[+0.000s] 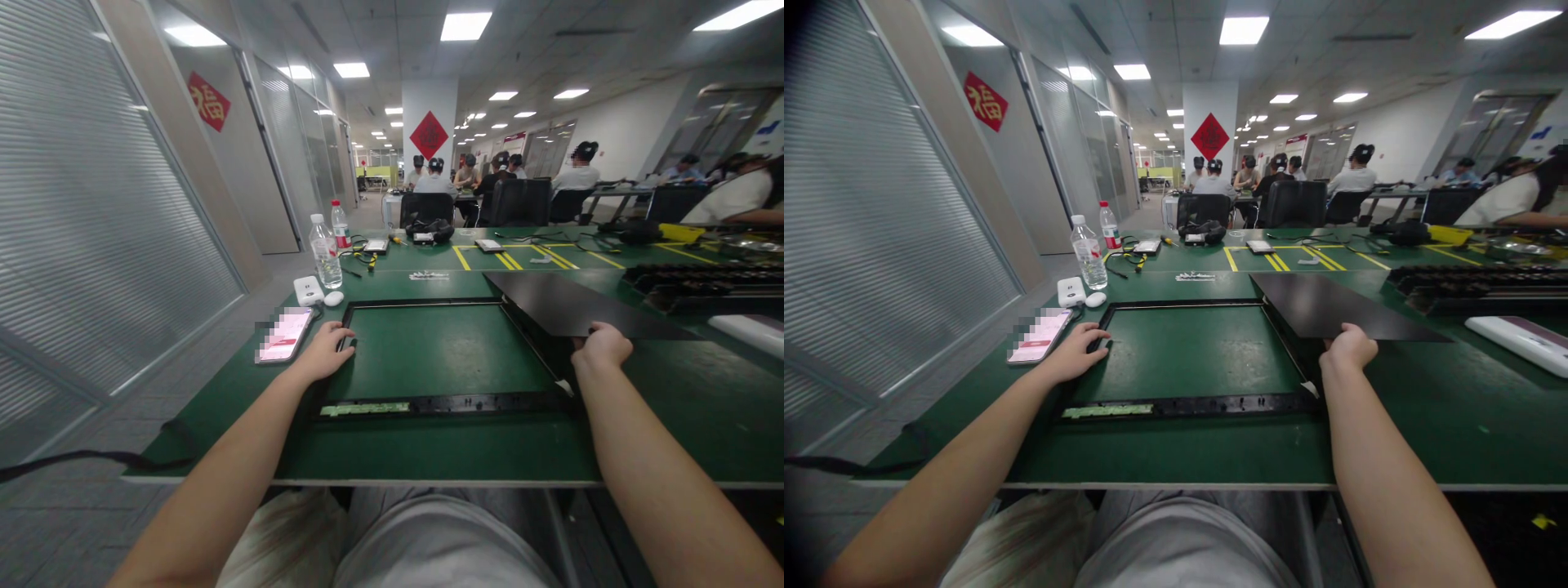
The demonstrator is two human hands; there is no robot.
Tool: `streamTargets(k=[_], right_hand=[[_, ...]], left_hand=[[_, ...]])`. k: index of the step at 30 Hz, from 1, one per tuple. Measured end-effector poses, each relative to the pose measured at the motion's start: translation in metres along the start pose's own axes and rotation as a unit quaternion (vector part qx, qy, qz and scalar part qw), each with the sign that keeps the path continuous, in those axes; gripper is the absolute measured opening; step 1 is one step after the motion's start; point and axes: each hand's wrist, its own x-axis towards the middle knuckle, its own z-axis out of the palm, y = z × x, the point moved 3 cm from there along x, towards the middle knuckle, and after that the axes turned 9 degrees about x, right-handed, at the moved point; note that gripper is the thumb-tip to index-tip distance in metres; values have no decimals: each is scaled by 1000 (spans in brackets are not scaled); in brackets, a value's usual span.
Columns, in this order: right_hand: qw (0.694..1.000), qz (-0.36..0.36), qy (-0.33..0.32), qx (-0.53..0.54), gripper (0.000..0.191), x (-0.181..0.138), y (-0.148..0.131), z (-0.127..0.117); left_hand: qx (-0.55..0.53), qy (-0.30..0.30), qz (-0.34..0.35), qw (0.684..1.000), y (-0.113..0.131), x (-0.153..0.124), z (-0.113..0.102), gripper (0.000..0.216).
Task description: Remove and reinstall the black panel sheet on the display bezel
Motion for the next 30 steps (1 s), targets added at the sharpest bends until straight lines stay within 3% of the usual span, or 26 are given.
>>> streamTargets(k=[5,16,30], right_hand=[[1000,-4,-15,0,25,-4,-3,1],[995,97,-3,0,21,8,6,-2],[993,119,-9,-6,21,15,11,-3]], left_hand=[[-2,6,9,1000,-2,0,1,45],[-8,5,5,1000,1,-1,-1,44],[-7,3,10,1000,-1,0,2,45]])
